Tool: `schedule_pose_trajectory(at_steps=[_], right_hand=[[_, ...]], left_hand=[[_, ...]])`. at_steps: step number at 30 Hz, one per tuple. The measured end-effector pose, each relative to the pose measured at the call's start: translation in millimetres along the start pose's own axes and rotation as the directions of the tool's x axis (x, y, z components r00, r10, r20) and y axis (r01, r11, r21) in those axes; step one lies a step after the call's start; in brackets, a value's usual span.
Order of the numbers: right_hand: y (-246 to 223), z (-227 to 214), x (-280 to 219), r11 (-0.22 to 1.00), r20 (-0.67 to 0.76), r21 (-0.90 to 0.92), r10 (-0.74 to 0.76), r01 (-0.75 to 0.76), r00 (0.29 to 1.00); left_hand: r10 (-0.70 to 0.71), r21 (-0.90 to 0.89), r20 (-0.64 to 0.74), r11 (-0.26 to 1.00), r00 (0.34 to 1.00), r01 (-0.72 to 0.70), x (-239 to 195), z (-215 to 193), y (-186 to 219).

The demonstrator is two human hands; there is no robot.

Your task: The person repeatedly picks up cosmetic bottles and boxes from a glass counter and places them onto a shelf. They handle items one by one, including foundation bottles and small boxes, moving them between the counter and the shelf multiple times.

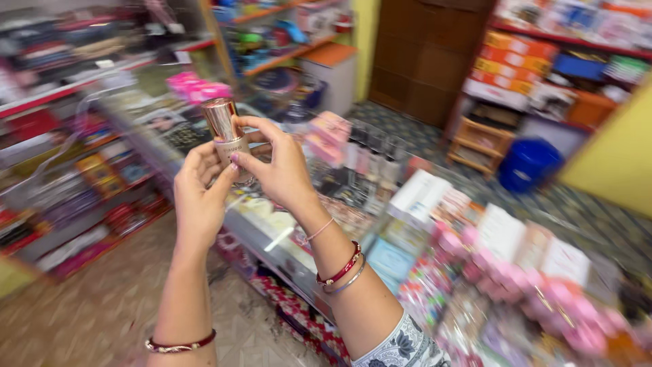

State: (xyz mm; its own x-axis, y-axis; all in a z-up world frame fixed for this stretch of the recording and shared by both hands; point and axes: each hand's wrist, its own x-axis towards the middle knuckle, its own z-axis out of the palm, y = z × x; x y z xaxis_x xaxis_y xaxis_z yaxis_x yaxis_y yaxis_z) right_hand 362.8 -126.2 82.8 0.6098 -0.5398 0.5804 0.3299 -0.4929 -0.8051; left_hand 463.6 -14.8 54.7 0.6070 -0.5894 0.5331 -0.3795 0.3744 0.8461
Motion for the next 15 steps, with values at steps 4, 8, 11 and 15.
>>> schedule_pose_trajectory(at_steps=[4, 8, 11, 15], right_hand=[[-3, 61, 38, 0.989, 0.164, 0.142, -0.057, 0.033, 0.985], [-11, 131, 59, 0.970, 0.278, 0.238, -0.120, 0.052, 0.953], [-25, 185, 67, 0.943, 0.345, 0.332, -0.152, 0.031, 0.926], [-50, 250, 66, 0.925, 0.385, 0.375, -0.214, 0.060, 0.898]], left_hand=[[0.119, 0.144, -0.122, 0.984, 0.985, -0.101, 13, -63, 19], [0.099, 0.251, -0.255, 0.968, 0.962, -0.034, 10, -130, 33], [0.110, 0.280, -0.316, 0.960, 0.942, -0.018, 5, -184, 44], [0.111, 0.295, -0.406, 0.955, 0.907, 0.016, -5, -255, 56]])
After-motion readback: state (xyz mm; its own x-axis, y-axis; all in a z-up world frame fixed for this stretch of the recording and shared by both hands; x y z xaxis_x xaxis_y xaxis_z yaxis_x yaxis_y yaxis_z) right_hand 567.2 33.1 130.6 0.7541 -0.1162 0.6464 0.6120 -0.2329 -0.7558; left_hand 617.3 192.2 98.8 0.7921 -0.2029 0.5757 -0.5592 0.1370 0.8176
